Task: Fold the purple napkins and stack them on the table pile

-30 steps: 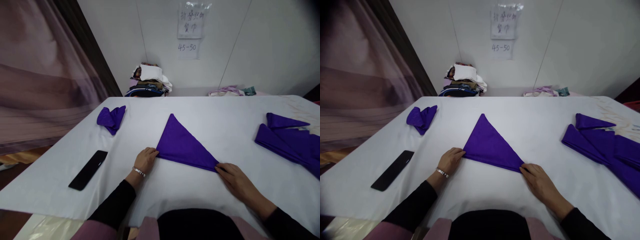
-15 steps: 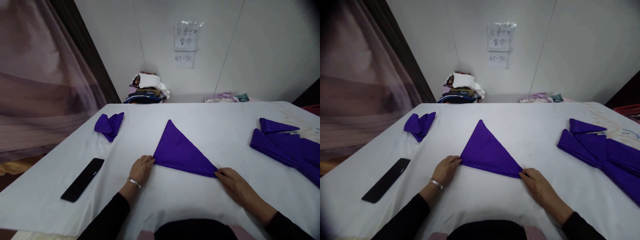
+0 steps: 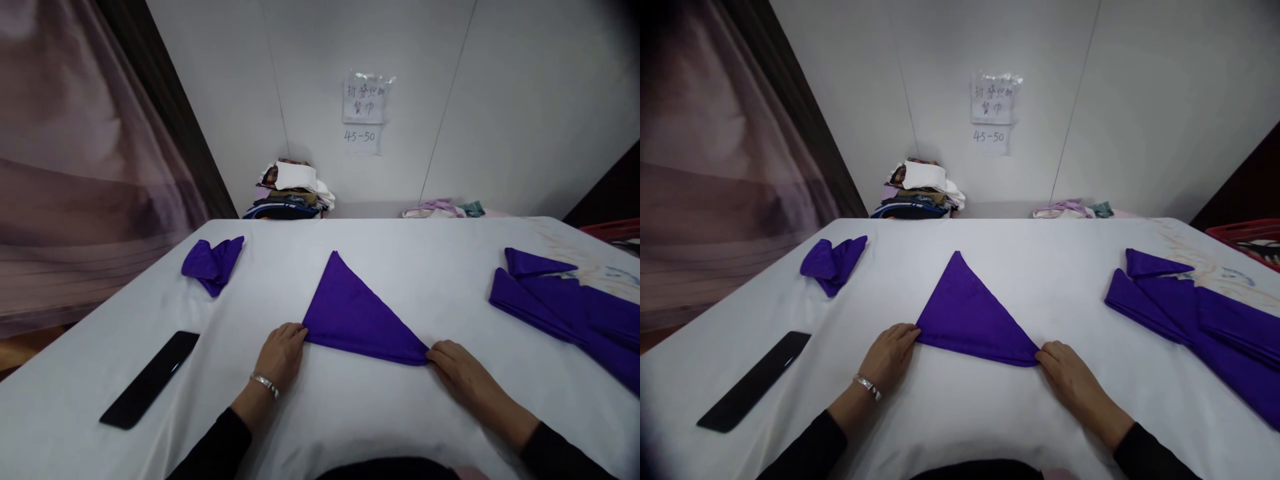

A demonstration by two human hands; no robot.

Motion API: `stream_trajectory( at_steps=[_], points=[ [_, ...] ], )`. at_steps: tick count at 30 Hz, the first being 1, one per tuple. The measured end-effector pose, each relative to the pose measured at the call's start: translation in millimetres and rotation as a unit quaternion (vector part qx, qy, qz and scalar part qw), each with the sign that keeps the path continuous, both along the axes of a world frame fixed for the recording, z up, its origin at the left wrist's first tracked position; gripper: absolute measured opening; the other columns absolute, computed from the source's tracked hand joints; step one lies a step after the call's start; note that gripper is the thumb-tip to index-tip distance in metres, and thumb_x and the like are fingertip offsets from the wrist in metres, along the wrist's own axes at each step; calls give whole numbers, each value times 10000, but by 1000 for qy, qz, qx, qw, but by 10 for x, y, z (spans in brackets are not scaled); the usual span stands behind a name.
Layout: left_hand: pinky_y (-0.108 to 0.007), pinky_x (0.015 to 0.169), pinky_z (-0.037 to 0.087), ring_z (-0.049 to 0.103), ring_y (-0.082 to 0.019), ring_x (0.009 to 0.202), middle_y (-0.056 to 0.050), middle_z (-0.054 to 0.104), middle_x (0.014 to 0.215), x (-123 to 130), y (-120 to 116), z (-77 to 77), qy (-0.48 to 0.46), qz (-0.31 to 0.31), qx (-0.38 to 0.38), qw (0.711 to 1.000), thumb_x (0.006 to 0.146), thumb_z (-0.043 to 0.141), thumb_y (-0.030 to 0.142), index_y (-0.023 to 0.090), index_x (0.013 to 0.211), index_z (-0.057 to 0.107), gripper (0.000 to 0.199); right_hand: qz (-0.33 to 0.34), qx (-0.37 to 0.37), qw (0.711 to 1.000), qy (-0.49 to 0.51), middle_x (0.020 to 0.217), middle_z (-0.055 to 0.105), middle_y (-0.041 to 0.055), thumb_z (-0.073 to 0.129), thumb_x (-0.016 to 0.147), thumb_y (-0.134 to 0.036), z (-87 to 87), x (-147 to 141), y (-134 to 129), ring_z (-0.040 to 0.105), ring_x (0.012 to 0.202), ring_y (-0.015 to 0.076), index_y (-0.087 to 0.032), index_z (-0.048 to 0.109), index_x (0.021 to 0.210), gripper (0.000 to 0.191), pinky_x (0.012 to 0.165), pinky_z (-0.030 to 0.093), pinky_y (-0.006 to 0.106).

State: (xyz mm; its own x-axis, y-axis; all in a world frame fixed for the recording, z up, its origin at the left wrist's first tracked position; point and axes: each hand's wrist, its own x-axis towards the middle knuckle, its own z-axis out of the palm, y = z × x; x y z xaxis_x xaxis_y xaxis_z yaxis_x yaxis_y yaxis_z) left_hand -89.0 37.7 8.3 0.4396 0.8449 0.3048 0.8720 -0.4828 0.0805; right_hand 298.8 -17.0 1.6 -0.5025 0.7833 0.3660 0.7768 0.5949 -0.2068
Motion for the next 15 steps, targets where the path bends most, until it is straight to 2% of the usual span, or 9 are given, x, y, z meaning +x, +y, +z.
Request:
stream_trajectory(
  at_steps=[3,6,8,11,15],
  points=[
    [-447,921,415,537,-247,1072,-93,638,1110,180,-34,21,-13,-29,1,999,796,530,177,196,1091,603,304,-4,1,1000,-1,892,602,84,377,894,-127,-56,9,-16,571,767,195,-182,566,959,207,665,496,359],
    [-477,976,354,507,-253,1125,-90,613,1172,450,-68,25,-29,-77,-29,996,795,568,262,217,1138,575,346,12,36,999,25,1102,578,108,409,882,-126,-127,46,-9,565,972,222,-192,533,1042,213,800,499,397],
    [-480,986,340,500,-252,1134,-91,599,1199,624,-79,10,-38,-108,-55,992,798,574,296,221,1178,548,388,18,48,998,42,1168,561,106,434,872,-127,-121,65,-7,543,1054,229,-198,519,1057,215,856,488,407],
    [-463,962,366,503,-247,1125,-88,590,1215,803,-73,-17,-49,-129,-83,987,803,571,304,223,1213,518,421,23,23,997,64,1125,595,85,431,869,-125,2,63,-27,555,1055,220,-213,521,1027,202,859,497,389],
    [-444,923,406,513,-251,1100,-78,606,1189,865,-73,-25,-55,-132,-101,985,800,568,288,215,1176,542,384,46,-43,994,94,1033,625,63,408,873,-104,266,10,-95,585,981,195,-230,507,1070,254,819,511,338]
  ],
)
